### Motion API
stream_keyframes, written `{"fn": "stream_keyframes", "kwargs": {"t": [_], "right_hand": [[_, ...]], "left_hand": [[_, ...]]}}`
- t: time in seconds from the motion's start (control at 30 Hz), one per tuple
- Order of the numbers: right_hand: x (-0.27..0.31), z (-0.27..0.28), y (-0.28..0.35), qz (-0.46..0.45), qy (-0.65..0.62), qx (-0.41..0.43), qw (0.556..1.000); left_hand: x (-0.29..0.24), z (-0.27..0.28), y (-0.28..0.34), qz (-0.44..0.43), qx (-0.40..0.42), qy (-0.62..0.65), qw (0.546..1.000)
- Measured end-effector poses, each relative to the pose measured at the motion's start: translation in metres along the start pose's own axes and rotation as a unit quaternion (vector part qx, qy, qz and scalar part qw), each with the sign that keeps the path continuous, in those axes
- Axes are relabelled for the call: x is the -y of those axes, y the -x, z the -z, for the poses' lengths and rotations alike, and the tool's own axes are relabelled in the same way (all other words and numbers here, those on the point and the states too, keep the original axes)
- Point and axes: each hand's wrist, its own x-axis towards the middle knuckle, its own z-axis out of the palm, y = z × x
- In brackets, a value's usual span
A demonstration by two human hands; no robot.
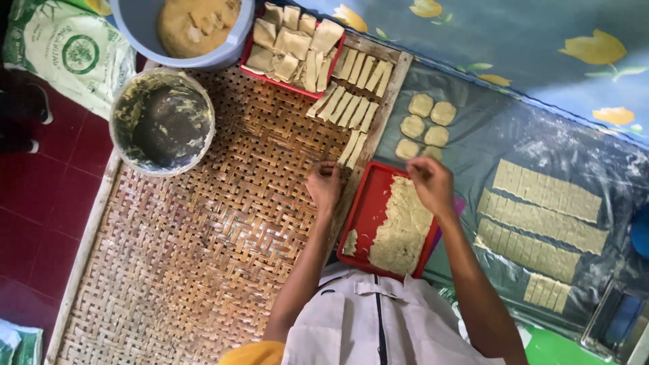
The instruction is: Wrap filling into strips of dough to prepare snacks.
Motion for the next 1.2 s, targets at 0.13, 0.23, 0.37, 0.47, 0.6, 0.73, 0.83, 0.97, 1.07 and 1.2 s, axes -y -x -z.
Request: {"fn": "stream_keyframes", "kwargs": {"t": [0.13,0.23,0.37,0.47,0.6,0.73,0.83,0.97,1.07,1.2], "right_hand": [[-0.022,0.028,0.091,-0.117,-0.043,-0.041,0.991],[-0.028,0.043,0.146,-0.166,-0.052,-0.074,0.982],[-0.001,0.064,0.18,-0.204,-0.048,-0.118,0.971],[0.006,0.075,0.193,-0.216,-0.042,-0.153,0.964],[-0.007,0.088,0.209,-0.19,-0.013,-0.155,0.97],[-0.009,0.104,0.218,-0.172,-0.013,-0.158,0.972],[-0.026,0.122,0.235,-0.155,0.002,-0.15,0.977],[-0.057,0.164,0.274,-0.142,0.013,-0.153,0.978],[-0.08,0.202,0.304,-0.136,0.033,-0.175,0.975],[-0.112,0.26,0.329,-0.098,0.106,-0.205,0.968]], "left_hand": [[0.004,0.004,0.006,0.002,0.008,0.019,1.0],[0.001,0.01,0.019,-0.01,0.015,0.042,0.999],[0.0,0.013,0.054,-0.013,0.044,0.096,0.994],[-0.004,0.015,0.084,0.008,0.096,0.146,0.985],[-0.025,0.018,0.13,0.023,0.19,0.148,0.97],[-0.023,-0.011,0.173,-0.008,0.215,0.135,0.967],[-0.024,-0.035,0.205,-0.002,0.243,0.126,0.962],[-0.007,-0.081,0.25,-0.031,0.284,0.114,0.952],[-0.006,-0.11,0.296,-0.039,0.311,0.082,0.946],[0.006,-0.157,0.352,-0.097,0.38,-0.026,0.92]]}}
